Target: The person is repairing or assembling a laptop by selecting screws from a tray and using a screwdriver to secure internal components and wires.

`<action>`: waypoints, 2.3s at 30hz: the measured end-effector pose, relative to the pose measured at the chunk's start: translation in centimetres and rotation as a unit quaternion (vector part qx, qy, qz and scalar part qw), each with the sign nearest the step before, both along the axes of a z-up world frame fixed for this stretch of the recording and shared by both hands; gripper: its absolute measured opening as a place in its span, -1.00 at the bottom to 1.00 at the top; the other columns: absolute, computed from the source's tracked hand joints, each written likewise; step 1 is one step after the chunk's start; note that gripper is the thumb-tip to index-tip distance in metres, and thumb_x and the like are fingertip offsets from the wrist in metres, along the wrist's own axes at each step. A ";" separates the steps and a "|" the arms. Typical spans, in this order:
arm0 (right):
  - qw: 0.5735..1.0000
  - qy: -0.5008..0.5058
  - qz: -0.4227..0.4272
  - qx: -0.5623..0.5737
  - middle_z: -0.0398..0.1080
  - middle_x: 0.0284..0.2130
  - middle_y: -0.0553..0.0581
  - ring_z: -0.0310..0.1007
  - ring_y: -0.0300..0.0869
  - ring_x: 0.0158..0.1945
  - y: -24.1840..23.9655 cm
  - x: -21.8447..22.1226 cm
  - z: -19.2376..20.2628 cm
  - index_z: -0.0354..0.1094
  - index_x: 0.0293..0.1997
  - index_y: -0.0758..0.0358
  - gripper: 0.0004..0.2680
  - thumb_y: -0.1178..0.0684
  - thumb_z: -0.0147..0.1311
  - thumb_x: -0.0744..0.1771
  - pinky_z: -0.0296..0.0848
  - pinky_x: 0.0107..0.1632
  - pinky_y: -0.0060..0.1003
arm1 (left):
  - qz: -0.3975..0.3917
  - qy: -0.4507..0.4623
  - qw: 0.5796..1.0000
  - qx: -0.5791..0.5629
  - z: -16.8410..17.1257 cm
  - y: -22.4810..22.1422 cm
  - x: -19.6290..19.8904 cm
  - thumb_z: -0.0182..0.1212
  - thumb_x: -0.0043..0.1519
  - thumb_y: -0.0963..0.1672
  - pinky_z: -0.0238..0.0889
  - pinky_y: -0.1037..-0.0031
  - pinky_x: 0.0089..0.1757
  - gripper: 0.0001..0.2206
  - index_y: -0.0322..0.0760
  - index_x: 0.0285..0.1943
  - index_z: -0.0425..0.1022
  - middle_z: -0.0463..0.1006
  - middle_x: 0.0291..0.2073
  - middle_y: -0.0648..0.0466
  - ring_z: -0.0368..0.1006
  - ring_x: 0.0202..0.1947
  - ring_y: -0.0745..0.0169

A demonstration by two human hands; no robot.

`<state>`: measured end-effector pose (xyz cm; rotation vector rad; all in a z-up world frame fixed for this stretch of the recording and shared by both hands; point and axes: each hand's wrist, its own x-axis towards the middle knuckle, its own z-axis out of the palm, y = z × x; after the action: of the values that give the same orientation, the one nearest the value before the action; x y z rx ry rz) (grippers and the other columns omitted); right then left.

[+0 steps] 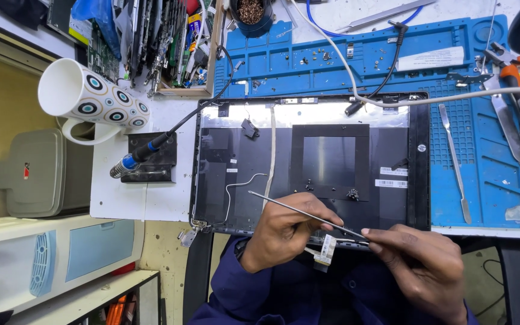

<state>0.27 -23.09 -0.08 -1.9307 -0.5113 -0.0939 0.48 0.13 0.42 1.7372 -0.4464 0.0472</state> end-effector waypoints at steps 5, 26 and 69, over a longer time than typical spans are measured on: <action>1.000 0.007 -0.016 0.008 0.54 -0.55 0.05 0.47 -0.29 -0.59 -0.1 -0.5 0.0 0.55 -0.16 0.24 -0.88 0.20 0.20 0.27 0.35 -0.47 -0.45 | 0.066 0.003 0.997 -0.034 -1.1 -0.6 -0.2 0.06 0.14 -0.45 0.52 0.57 -0.25 -0.64 -0.28 -0.14 0.62 0.65 -0.30 0.05 0.55 -0.30 0.24; 0.985 0.048 -0.133 -0.104 0.56 -0.32 0.15 0.46 -0.23 -0.45 -0.8 -1.2 0.9 0.56 -0.07 0.28 -0.88 0.18 0.23 0.33 0.36 -0.36 -0.41 | 0.111 0.264 0.812 -0.509 -1.4 -0.5 -1.4 -0.04 0.45 -0.13 0.14 0.65 -0.56 -0.80 -0.30 -0.23 0.36 0.43 -0.44 0.01 0.36 -0.50 0.30; 0.998 -0.025 -0.049 -0.042 0.62 -0.29 0.08 0.66 -0.27 -0.38 0.4 -0.8 -0.2 0.52 -0.12 0.24 -0.90 0.20 0.18 0.31 0.49 -0.38 -0.51 | 0.049 -0.007 0.995 0.087 -0.3 -3.4 -0.8 -0.27 0.52 -0.01 0.34 0.29 -0.07 -0.63 -0.30 -0.08 0.44 0.50 -0.29 0.04 0.41 -0.29 0.09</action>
<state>-0.53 -22.73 -0.29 -2.0402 -0.4610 -0.1864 -0.35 -3.30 0.17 1.9302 -0.3841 0.0932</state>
